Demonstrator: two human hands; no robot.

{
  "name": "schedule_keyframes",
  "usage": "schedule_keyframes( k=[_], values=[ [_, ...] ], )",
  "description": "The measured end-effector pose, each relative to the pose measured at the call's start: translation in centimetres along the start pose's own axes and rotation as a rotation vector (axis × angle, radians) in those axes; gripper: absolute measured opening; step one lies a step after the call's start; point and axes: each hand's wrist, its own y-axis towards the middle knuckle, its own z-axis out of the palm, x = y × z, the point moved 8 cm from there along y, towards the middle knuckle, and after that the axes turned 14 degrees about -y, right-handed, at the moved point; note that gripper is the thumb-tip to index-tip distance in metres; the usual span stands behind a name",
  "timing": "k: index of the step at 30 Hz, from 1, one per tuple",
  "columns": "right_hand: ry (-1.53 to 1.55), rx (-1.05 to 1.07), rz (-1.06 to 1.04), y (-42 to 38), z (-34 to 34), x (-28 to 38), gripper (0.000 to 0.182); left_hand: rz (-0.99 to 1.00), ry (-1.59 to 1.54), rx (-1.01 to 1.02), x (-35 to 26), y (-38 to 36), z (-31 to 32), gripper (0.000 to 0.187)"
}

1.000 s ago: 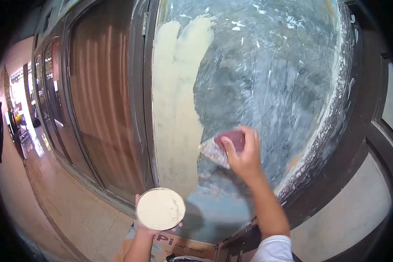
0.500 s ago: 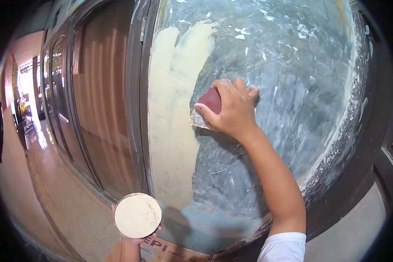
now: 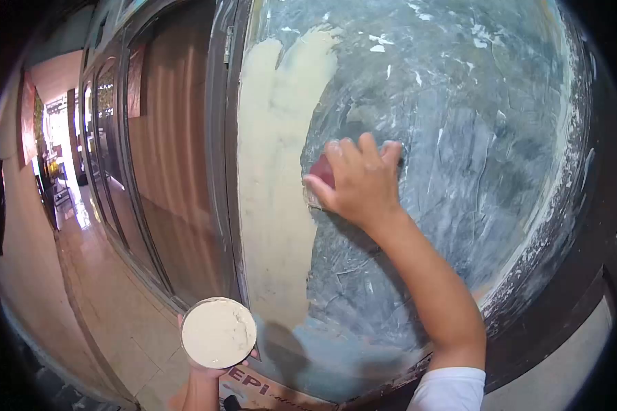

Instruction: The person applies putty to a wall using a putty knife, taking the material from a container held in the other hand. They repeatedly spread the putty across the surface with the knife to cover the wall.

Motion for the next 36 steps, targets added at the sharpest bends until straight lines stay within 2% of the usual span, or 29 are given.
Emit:
schedule_keyframes(
  k=[5,7,11,15,16,19,20,23,24,27,28,31,32,33,35,36],
  values=[
    [0.065,-0.059,0.006,-0.3,-0.2,0.0,0.05,0.03,0.116,0.016,-1.9,-0.1,-0.3,0.105],
    [-0.022,-0.023,-0.083,-0.4,0.0,0.8,0.051,-0.002,-0.097,0.107,-2.0,-0.2,0.4,0.114],
    [0.015,-0.031,-0.016,0.1,-0.2,-0.2,0.05,0.023,-0.104,0.066,-2.9,-0.8,-0.2,0.113],
    [-0.067,-0.061,-0.059,-0.5,-0.2,0.9,0.051,0.012,-0.05,0.053,-2.9,-0.5,0.1,0.113],
    [-0.02,-0.034,0.005,0.0,-0.1,0.1,0.048,0.015,-0.031,0.035,-3.2,-0.5,-0.1,0.112],
    [-0.001,-0.053,0.022,0.3,-0.6,-0.3,0.047,0.021,0.002,0.047,-4.0,-0.5,-0.4,0.111],
    [0.014,-0.046,-0.044,0.0,-0.4,0.4,0.046,0.016,-0.033,0.057,-4.0,-0.6,-0.4,0.11],
    [-0.076,-0.049,-0.047,0.2,-0.3,0.4,0.046,-0.006,-0.032,0.059,-4.4,-0.6,-0.5,0.11],
    [-0.088,-0.103,0.024,0.7,-0.3,-0.7,0.047,0.015,-0.045,0.03,-4.6,-0.6,-0.5,0.11],
    [-0.027,-0.115,0.056,0.3,-1.4,-1.1,0.047,0.022,-0.076,0.071,-4.6,-0.3,-0.5,0.111],
    [-0.026,-0.054,-0.015,-0.6,-1.2,0.0,0.046,0.024,-0.079,0.071,-4.5,-0.1,-0.4,0.111],
    [-0.111,-0.062,-0.052,-0.6,-0.6,0.6,0.045,0.077,0.071,-0.004,-4.3,0.1,-0.6,0.106],
    [-0.114,-0.068,0.037,0.3,-0.6,-0.6,0.048,0.055,0.069,-0.012,-4.2,0.3,-0.6,0.105],
    [-0.116,-0.067,0.034,1.2,-0.6,-1.0,0.048,0.032,0.068,-0.015,-4.0,0.5,-0.7,0.105],
    [-0.13,-0.179,0.164,2.2,-1.8,-2.4,0.051,0.03,0.044,-0.01,-3.9,0.6,-0.9,0.105],
    [-0.067,-0.128,0.139,1.9,-1.7,-2.1,0.053,0.036,0.018,-0.005,-3.7,0.6,-0.8,0.105]
  ],
)
